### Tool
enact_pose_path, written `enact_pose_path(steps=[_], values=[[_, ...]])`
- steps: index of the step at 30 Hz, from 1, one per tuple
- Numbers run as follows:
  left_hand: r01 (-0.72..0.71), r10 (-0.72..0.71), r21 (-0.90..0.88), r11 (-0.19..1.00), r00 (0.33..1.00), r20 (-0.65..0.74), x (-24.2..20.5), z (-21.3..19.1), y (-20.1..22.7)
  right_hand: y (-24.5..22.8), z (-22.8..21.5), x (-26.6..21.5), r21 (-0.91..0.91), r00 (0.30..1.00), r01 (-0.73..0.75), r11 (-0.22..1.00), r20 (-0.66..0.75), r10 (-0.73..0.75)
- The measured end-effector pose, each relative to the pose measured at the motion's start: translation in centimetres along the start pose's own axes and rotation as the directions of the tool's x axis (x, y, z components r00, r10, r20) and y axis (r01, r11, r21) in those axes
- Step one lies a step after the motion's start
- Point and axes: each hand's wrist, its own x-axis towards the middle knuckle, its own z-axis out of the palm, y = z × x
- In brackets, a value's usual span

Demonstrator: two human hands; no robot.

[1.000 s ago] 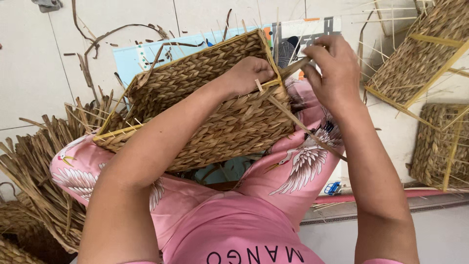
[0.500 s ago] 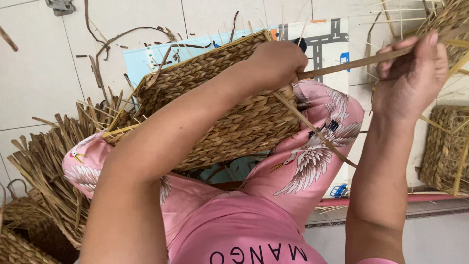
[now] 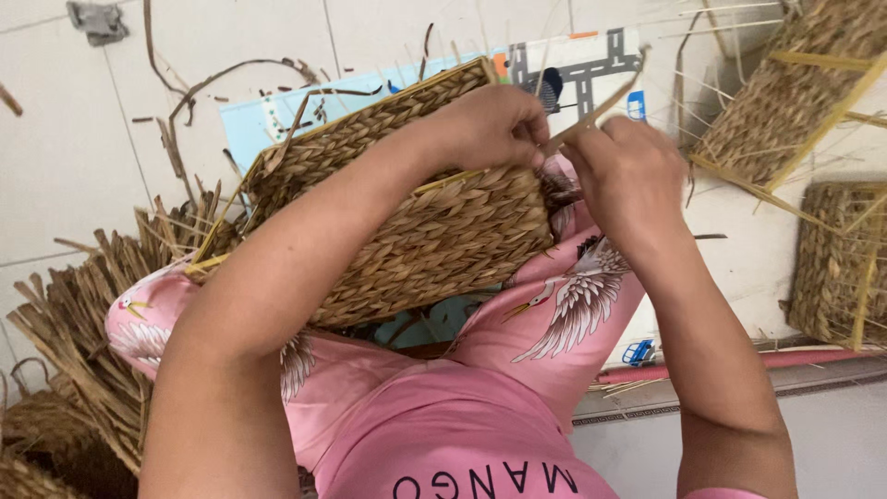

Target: The person weaves a basket by hand, threading long dried fibers through a woven container while sitting on the floor.

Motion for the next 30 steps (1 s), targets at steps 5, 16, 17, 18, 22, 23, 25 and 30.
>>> enact_pose_path(steps=[5,16,17,18,22,23,25,30], values=[[0.123,-0.071,0.249,0.961,0.976,-0.207,-2.2,1.7,4.3,1.9,-0.6,1.2,0.246,0.998,0.044,0.968,0.027,-0.052],[-0.180,0.235,0.347,0.920,0.965,-0.120,-20.8,1.6,10.8,4.9,-2.2,-2.5,0.644,0.915,-0.377,0.666,0.144,0.378],[-0.172,0.233,0.354,0.919,0.963,-0.138,-22.2,1.6,9.5,4.0,-1.4,-2.5,0.546,0.901,-0.425,0.722,0.175,0.397],[-0.054,0.148,0.386,0.921,0.965,-0.217,-23.2,1.6,8.2,3.4,-0.2,-2.1,0.549,0.909,-0.409,0.729,0.171,0.381],[0.094,0.156,0.451,0.888,0.860,-0.486,-28.1,3.6,4.0,2.8,2.9,-0.8,0.362,0.955,-0.285,0.887,0.027,0.296],[0.109,0.149,0.446,0.888,0.850,-0.505,-29.0,3.8,3.4,2.7,3.0,-0.4,0.271,0.980,-0.175,0.947,-0.045,0.194],[0.165,0.141,0.409,0.898,0.772,-0.620,-30.2,4.1,2.6,2.4,2.3,0.0,0.255,0.979,-0.197,0.947,0.005,0.203],[0.178,0.108,0.305,0.936,0.679,-0.726,-31.7,6.0,1.5,-0.9,1.0,-1.1,0.227,0.969,-0.240,0.944,0.004,0.246]])
